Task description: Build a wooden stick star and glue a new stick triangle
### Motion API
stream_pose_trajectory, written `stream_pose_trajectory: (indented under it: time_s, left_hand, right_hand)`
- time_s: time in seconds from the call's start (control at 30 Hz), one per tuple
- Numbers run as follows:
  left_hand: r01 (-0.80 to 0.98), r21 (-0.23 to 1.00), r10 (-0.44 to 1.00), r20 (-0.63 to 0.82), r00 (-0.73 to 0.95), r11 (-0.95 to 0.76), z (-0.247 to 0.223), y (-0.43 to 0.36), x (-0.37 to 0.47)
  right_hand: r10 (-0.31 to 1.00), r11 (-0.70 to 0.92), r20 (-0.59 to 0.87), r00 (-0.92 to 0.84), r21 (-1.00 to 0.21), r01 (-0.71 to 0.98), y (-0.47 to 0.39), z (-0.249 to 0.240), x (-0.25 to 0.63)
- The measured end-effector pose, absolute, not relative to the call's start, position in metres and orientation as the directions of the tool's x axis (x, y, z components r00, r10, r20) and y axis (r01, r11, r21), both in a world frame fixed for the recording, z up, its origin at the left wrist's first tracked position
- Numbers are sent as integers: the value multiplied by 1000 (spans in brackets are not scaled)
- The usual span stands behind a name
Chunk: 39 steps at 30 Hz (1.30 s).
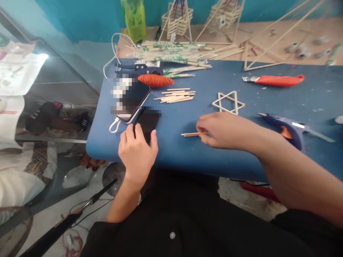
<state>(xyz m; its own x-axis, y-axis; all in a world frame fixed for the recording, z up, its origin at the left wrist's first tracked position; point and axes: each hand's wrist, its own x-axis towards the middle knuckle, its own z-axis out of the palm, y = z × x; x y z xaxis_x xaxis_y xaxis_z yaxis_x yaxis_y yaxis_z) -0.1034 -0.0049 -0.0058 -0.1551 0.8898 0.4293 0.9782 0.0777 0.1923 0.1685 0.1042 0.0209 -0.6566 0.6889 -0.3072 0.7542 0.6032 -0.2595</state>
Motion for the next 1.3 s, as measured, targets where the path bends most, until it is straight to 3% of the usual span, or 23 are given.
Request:
stream_pose_trajectory:
  time_s: [0.13,0.23,0.33,0.47,0.63,0.9,1.0,1.13,1.2,1.3]
  left_hand:
    - [973,126,955,202,-217,194,-4,9,-96]
    - [960,110,949,160,-272,256,-2,23,-84]
    - [944,131,931,172,-321,301,-2,34,-74]
    - [929,113,917,157,-366,352,-1,40,-65]
    - [928,65,920,120,-373,367,2,44,-61]
    - [941,105,908,246,-339,323,1,30,-71]
    - [962,194,899,360,-251,191,0,9,-85]
    - [957,271,865,499,-47,-104,-6,-19,-102]
    - [938,287,865,501,29,-197,-9,-25,-107]
    - [942,275,912,404,70,-194,-7,-16,-108]
  right_hand:
    - [788,579,-29,-616,-307,755,63,4,192]
    - [826,563,230,-514,-363,743,40,-11,194]
    - [817,568,363,-448,-375,733,28,-22,193]
    - [790,601,371,-487,-317,733,27,-26,197]
    - [794,596,385,-470,-344,725,29,-30,202]
    - [805,580,379,-457,-340,740,25,-36,203]
    - [797,591,390,-462,-346,728,26,-35,203]
    - [777,616,410,-477,-341,710,27,-34,204]
    - [778,616,407,-479,-340,711,27,-34,204]
    - [786,608,394,-476,-352,712,27,-35,204]
